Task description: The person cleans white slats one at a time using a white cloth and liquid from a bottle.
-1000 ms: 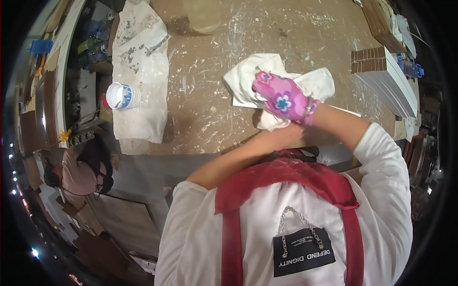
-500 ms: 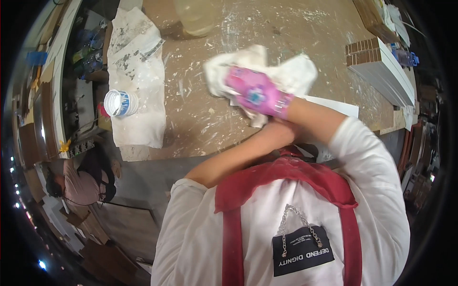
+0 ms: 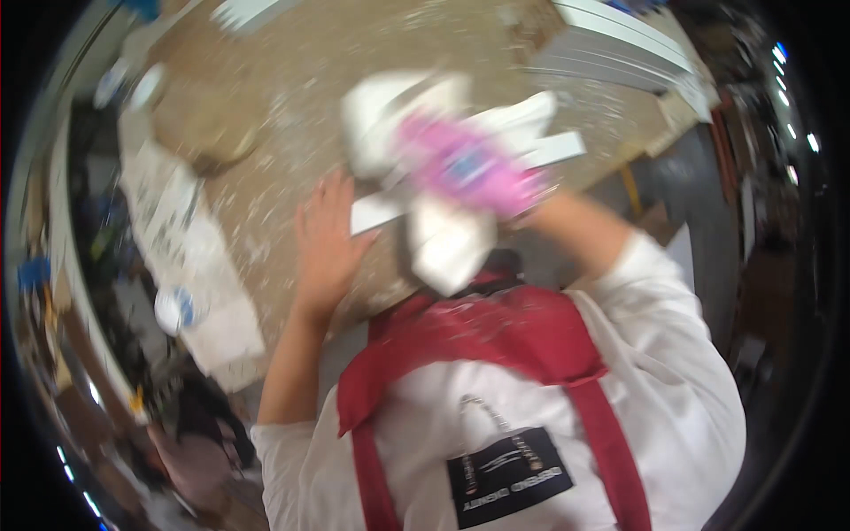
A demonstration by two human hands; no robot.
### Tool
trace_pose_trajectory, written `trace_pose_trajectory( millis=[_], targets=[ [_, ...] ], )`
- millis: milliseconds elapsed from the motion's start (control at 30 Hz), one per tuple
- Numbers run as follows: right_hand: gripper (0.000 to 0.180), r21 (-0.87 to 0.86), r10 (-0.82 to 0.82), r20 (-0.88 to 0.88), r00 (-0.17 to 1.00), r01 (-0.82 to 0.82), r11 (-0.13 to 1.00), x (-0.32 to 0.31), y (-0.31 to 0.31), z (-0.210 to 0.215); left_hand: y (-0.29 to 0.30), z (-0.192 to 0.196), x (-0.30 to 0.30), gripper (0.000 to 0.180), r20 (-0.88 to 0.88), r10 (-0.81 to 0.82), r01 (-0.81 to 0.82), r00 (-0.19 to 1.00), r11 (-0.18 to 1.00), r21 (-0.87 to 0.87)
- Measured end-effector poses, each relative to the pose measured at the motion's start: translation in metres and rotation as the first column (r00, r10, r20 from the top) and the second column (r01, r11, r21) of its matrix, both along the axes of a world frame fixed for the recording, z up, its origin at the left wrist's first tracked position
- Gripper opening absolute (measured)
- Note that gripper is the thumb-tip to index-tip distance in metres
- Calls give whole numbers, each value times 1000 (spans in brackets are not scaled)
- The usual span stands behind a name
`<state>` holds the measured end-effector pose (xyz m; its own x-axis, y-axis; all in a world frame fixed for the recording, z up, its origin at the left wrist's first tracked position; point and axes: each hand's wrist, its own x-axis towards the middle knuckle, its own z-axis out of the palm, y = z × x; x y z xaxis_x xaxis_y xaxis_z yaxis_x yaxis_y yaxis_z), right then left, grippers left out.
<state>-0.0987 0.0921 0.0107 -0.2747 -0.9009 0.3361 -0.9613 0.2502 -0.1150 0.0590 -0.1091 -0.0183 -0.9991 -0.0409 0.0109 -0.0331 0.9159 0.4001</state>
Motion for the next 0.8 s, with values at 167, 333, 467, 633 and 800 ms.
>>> trace_pose_trajectory(
  millis=[167, 333, 467, 633, 800],
  targets=[
    [29, -88, -180, 208, 962, 201, 976, 26, 15, -62, 3, -29, -7, 63, 117, -11, 23, 993, 995, -102],
    [44, 331, -619, -562, 549, 835, 440, -69, 195, -68, 5, -15, -10, 61, 47, -79, 83, 996, 993, -78],
    [38, -16, -946, 251, 206, 978, 209, -91, 269, -38, 2, -16, -10, 56, 25, -94, 96, 995, 984, -147],
    [24, -175, -453, 829, 328, 921, 347, -54, 252, -19, 4, -2, -10, 41, -126, -141, 123, 982, 982, -142],
    [27, -209, -179, 949, 258, 944, 255, -35, 220, -22, 0, -8, -11, 26, -297, -212, 165, 931, 970, -177]
  ],
)
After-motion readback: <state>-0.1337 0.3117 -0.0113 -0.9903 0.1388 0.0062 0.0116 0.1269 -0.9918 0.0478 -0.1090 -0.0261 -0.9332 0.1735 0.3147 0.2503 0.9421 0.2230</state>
